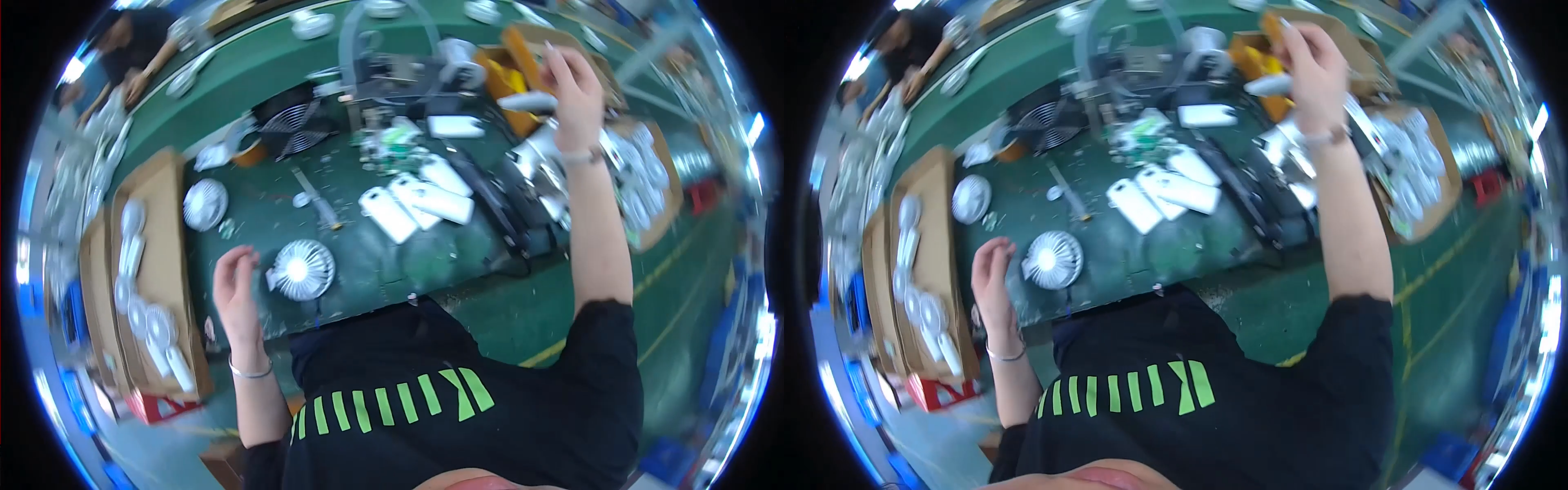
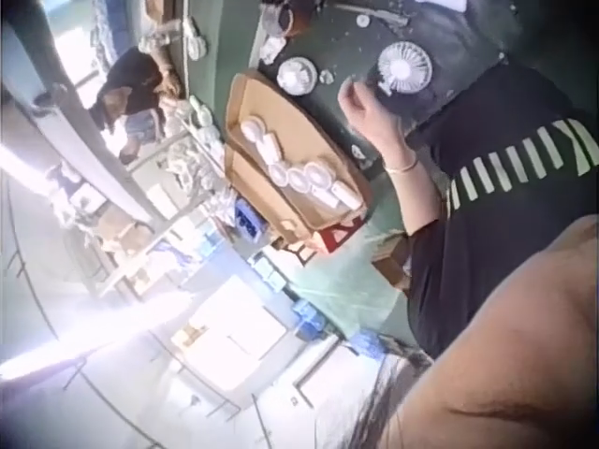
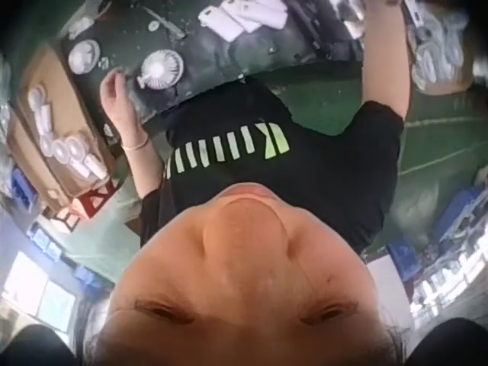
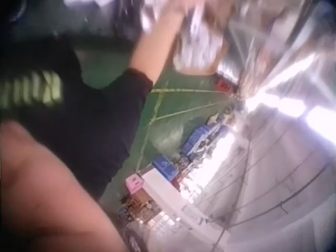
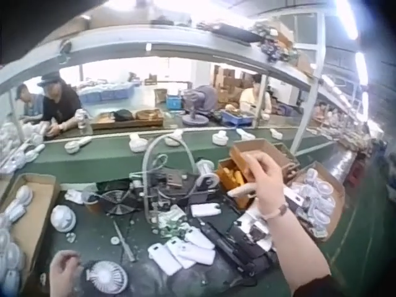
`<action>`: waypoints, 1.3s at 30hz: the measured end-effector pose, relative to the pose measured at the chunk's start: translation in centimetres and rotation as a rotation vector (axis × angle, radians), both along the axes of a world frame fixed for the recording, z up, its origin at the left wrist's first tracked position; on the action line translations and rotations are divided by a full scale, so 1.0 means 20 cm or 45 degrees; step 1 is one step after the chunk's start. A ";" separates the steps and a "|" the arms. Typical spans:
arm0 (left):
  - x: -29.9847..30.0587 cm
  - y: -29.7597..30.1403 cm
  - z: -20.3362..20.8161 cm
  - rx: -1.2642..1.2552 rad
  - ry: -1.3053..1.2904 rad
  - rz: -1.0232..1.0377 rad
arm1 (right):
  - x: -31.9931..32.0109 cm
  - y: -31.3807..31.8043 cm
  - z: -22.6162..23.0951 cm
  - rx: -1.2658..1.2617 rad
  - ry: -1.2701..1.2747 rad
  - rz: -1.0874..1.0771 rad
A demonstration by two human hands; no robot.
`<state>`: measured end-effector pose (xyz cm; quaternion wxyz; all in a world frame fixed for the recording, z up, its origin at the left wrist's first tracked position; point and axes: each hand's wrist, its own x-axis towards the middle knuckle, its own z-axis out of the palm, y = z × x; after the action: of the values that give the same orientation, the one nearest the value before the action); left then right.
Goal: The person assembles handheld fans by fitting the fan heads and internal components into handle casings, securing screws with an electric screwdriver, and testing the fan. The person then places assembled fans into a cardboard tray.
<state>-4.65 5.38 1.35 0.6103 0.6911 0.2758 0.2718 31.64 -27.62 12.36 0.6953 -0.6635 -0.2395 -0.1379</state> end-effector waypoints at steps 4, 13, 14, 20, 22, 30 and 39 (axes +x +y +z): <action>-0.20 0.04 0.03 0.674 0.285 0.076 | -0.07 0.06 -0.12 -1.162 -0.179 -0.156; -0.87 0.93 0.15 1.045 0.550 0.803 | -0.38 -0.08 -0.17 -1.340 -0.609 -0.438; -0.98 1.09 0.14 1.027 0.647 0.932 | -0.43 -0.07 -0.18 -1.200 -0.687 -0.447; -1.65 1.81 0.02 0.445 1.122 1.489 | -0.96 0.15 -0.46 -0.857 -0.769 0.020; -1.83 2.05 -0.08 0.419 1.264 1.461 | -1.14 0.24 -0.57 -0.830 -0.834 0.251; -2.06 2.42 -0.31 0.361 1.541 1.223 | -1.41 0.42 -0.89 -1.105 -0.456 0.363; -1.98 2.39 -0.26 0.527 1.759 1.257 | -1.42 0.49 -0.92 -1.186 -0.648 0.269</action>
<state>-44.32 53.13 -3.78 -0.0185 0.5997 0.7969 0.0701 3.26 -17.90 -6.03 0.2576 -0.8195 -0.5015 -0.1026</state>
